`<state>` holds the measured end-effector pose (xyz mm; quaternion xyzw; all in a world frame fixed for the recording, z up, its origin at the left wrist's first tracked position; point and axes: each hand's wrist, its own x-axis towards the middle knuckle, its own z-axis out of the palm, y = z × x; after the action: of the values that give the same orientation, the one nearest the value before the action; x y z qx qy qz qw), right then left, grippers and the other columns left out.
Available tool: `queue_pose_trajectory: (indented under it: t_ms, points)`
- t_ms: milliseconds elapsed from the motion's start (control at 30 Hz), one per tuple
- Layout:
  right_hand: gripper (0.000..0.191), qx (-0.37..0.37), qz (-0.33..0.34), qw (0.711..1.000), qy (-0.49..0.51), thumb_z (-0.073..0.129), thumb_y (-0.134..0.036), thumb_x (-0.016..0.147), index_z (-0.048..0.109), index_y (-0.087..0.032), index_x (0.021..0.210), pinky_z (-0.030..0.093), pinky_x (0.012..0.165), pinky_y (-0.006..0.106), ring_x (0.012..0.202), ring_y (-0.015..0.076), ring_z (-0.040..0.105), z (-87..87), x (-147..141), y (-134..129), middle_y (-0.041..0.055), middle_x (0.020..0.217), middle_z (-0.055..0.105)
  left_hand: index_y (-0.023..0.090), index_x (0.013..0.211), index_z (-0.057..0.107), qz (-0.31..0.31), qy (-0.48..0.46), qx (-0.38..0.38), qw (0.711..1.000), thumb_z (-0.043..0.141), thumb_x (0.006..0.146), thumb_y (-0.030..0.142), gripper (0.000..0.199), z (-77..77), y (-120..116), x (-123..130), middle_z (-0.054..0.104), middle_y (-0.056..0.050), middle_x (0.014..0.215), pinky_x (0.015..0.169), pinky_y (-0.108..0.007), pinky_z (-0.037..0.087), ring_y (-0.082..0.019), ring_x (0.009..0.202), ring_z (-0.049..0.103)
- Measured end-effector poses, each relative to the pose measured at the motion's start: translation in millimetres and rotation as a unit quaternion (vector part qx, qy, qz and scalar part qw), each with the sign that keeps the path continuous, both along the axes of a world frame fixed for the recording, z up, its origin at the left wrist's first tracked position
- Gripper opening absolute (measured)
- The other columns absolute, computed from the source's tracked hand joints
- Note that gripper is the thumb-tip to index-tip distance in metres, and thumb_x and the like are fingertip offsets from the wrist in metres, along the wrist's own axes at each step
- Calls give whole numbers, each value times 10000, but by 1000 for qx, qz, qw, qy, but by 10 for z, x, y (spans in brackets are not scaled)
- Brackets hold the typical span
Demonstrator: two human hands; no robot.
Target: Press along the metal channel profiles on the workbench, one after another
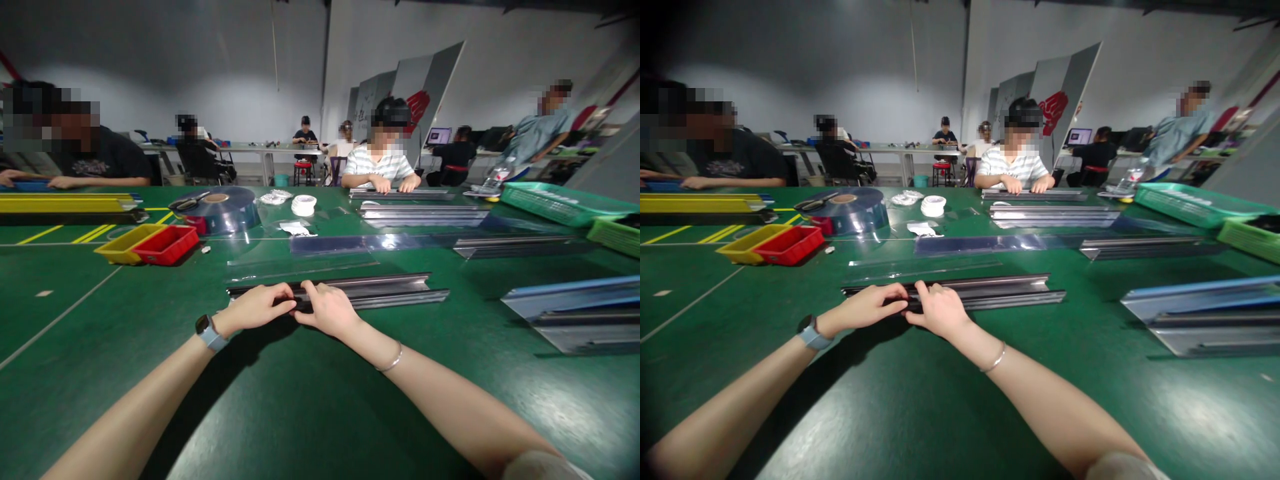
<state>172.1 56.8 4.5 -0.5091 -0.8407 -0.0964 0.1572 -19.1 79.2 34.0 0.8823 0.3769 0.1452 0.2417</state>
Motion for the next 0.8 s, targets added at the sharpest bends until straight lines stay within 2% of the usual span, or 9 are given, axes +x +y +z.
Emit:
queue_pose_trajectory:
  t_ms: [133, 300, 567, 800]
  points:
    - [544, 16, -14, 1000, 12, 370, -629, 756, 454, -152, 1004, 360, 644, 275, 713, 194, 560, -2, 1, -6, 69, 736, 590, 237, 949, 538, 21, 25, 22, 999, 379, 832, 463, 300, 9, -21, 3, 633, 24, 797, 650, -225, 389, -127, 672, 563]
    - [560, 27, -29, 999, 15, 349, -659, 748, 484, -143, 921, 338, 629, 276, 696, 199, 562, 3, 7, -23, 71, 708, 597, 253, 940, 552, 66, 53, 76, 993, 343, 838, 487, 331, 13, -65, 23, 627, 15, 817, 628, -240, 378, -153, 697, 565]
    - [488, 9, -20, 1000, -2, 369, -595, 778, 496, -141, 906, 329, 630, 272, 699, 190, 562, 39, -3, -10, 80, 730, 612, 250, 951, 544, 37, 88, 111, 989, 313, 847, 495, 352, -26, -58, 47, 618, 3, 872, 684, -263, 389, -170, 780, 570]
    - [475, -3, 13, 1000, 5, 392, -592, 776, 480, -162, 956, 351, 664, 273, 754, 192, 550, 23, -30, -34, 75, 755, 601, 256, 955, 531, 38, 70, 87, 993, 320, 843, 505, 345, 10, -66, 45, 620, 18, 876, 677, -251, 388, -158, 770, 570]
